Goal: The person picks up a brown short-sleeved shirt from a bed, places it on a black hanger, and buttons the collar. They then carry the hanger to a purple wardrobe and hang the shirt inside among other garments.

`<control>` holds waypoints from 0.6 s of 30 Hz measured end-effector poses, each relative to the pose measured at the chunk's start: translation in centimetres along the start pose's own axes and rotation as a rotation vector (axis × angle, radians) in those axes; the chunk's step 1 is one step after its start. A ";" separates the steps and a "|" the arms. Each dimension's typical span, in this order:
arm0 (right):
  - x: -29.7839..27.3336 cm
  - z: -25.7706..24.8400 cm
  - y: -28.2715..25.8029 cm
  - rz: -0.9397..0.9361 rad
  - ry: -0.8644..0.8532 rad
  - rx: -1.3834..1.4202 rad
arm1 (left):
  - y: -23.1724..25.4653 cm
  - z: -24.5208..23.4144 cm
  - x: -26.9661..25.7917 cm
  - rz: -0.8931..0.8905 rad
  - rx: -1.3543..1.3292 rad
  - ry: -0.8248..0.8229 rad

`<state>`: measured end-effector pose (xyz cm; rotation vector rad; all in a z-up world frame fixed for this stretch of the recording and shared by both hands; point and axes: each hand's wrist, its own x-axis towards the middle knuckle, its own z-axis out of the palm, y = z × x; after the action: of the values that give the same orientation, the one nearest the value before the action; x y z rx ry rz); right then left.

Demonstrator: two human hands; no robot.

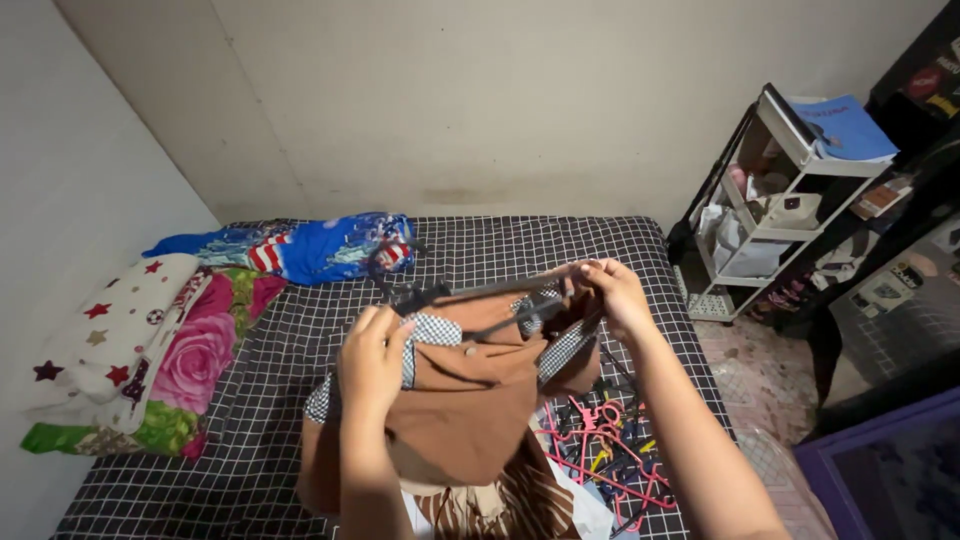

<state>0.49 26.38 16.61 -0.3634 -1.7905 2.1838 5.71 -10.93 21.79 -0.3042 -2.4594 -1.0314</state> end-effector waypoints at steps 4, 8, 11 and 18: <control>0.7 0.4 -0.3 -0.116 -0.001 -0.056 | -0.8 1.1 -0.7 0.066 0.154 -0.004; -1.4 2.6 -2.9 -0.272 0.042 -0.158 | 0.5 3.3 -1.1 0.087 0.273 0.055; -2.7 3.3 -4.2 -0.420 0.051 -0.217 | 1.4 5.3 -1.4 0.082 0.315 0.072; -7.9 5.1 -6.2 -0.684 0.039 -0.519 | 2.0 6.5 -0.5 -0.112 0.099 0.140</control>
<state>6.33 19.92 23.75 0.1033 -2.0456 1.2404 4.78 -4.82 18.78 -0.0608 -2.4129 -0.9374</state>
